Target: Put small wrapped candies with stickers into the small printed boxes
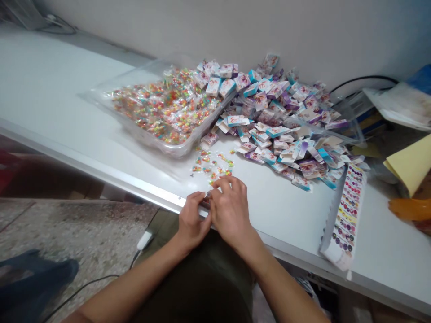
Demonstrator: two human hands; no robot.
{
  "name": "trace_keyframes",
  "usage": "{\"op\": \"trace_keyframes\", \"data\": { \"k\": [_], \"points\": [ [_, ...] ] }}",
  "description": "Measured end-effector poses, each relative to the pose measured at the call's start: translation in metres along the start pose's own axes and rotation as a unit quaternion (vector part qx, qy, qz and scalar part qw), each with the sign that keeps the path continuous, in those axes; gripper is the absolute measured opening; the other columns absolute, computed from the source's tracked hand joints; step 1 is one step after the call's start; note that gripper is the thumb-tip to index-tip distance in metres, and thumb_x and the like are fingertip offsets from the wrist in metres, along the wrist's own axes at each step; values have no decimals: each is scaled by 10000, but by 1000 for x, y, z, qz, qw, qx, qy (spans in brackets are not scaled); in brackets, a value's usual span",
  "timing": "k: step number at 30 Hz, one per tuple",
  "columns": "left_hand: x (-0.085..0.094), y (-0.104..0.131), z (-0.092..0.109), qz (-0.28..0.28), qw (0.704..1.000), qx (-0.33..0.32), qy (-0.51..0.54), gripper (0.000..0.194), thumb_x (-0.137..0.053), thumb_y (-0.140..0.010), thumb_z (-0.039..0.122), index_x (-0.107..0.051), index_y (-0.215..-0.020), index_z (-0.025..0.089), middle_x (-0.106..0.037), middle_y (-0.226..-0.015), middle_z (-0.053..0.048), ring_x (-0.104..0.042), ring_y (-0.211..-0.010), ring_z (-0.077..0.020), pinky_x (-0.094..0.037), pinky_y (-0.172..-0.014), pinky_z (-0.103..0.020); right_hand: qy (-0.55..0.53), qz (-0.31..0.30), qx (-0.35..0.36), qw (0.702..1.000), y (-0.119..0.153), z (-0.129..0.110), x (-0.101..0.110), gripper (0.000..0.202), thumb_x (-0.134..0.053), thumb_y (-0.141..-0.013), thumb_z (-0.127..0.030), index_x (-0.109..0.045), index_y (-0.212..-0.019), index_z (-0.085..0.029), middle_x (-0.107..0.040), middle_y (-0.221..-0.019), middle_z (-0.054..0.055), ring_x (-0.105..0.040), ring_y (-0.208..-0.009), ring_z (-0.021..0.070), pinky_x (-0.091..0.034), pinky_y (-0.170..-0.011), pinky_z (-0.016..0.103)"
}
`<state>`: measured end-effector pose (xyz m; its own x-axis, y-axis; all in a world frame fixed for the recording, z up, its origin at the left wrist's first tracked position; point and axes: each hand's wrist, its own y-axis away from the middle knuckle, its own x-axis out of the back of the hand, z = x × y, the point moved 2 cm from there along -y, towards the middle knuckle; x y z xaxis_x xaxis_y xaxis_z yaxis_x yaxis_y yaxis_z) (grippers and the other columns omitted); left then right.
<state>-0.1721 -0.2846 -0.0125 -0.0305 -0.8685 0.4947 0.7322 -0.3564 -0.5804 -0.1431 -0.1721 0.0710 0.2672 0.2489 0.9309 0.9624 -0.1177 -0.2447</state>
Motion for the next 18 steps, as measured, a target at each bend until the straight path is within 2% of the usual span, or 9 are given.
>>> {"op": "trace_keyframes", "data": {
  "k": [2,5,8,10,12,15,17,18],
  "points": [
    [1,-1,0,6,1000,-5,-13,364,-602,-823,169,-491,-1170,162,-634,-1044,-126,-625,-962,-232,-552,-805,-368,-23,-12,-58,998,-1,3,-4,107,-563,-821,-162,-644,-890,-174,-634,-1090,122,-531,-1030,292,-429,-843,429],
    [7,-3,0,6,999,-15,-38,344,-622,-811,180,-522,-1140,169,-666,-1018,-118,-624,-916,-247,-527,-810,-422,-98,-45,-154,982,0,9,-8,269,-577,-810,-234,-584,-1072,-176,-659,-1028,81,-597,-790,198,-449,-701,324],
    [19,-6,1,-46,999,-3,11,347,-616,-819,199,-550,-1158,164,-661,-1125,-141,-615,-984,-260,-509,-855,-444,-127,-104,-172,971,-1,10,-8,115,-555,-814,-252,-622,-902,-221,-681,-807,-5,-568,-643,150,-391,-616,263],
    [27,-11,-2,-100,987,58,107,323,-590,-849,232,-575,-1165,166,-656,-1164,-136,-625,-985,-234,-523,-842,-394,-131,-119,-159,971,-1,10,-5,92,-545,-817,-245,-634,-795,-230,-675,-734,-20,-559,-627,143,-362,-597,249],
    [32,-19,-8,-152,947,175,223,260,-562,-885,299,-623,-1100,165,-693,-1064,-106,-648,-837,-181,-540,-733,-319,-154,-119,-150,969,0,9,-3,115,-542,-826,-243,-654,-800,-236,-687,-746,-22,-567,-634,138,-362,-597,241],
    [34,-32,-19,-222,834,344,370,268,-659,-823,401,-652,-900,145,-694,-793,-40,-599,-579,-114,-507,-559,-245,-219,-118,-141,958,2,8,-4,144,-537,-846,-240,-680,-827,-231,-701,-779,-16,-581,-644,130,-390,-615,238],
    [33,-41,-24,-255,773,399,422,323,-771,-711,389,-632,-863,141,-667,-718,-5,-589,-532,-101,-508,-533,-236,-270,-110,-154,944,4,10,-7,144,-552,-846,-243,-693,-832,-224,-706,-775,-13,-581,-626,123,-411,-620,241],
    [33,-45,-25,-265,757,411,433,352,-803,-670,368,-630,-878,143,-664,-717,3,-595,-531,-101,-517,-537,-239,-297,-105,-168,934,6,11,-9,134,-570,-840,-253,-700,-842,-221,-706,-767,-12,-577,-614,121,-422,-618,244]
  ]
}}
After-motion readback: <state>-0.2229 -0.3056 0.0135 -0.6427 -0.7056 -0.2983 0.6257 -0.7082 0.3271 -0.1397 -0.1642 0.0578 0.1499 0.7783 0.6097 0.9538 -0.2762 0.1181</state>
